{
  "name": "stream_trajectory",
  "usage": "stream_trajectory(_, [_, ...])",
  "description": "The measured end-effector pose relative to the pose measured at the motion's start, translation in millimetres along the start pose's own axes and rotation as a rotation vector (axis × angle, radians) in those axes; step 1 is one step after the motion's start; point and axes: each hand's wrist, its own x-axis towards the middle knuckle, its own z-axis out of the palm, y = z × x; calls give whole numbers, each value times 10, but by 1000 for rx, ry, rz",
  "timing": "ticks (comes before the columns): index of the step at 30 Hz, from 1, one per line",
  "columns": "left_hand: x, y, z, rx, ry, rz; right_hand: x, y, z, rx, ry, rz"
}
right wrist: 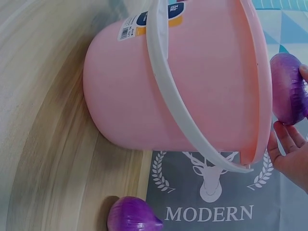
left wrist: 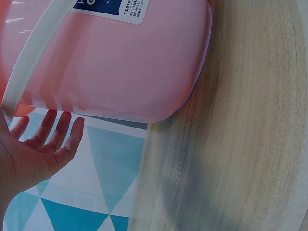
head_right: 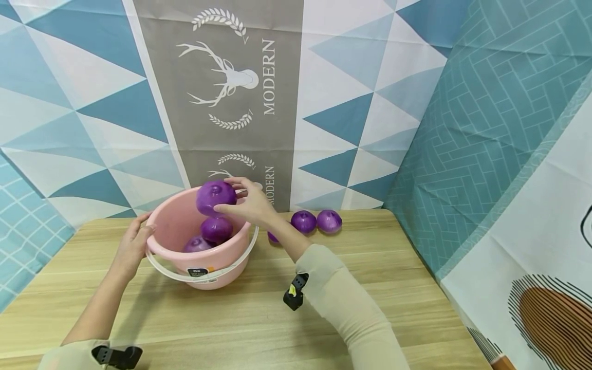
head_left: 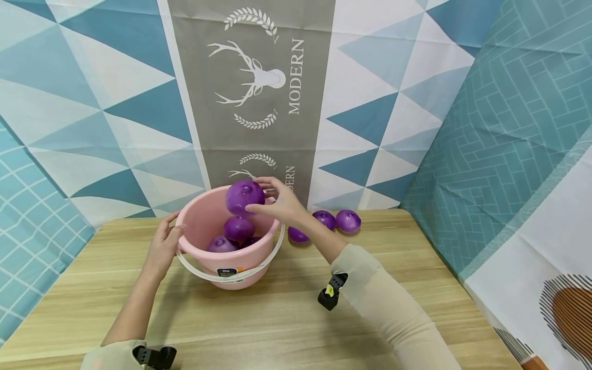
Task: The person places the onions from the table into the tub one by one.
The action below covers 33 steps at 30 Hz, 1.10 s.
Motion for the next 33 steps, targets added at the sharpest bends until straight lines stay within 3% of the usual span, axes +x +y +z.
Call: stream_trajectory(33, [-20, -24, -12, 8, -3, 18, 106, -46, 287, -30, -34, -8])
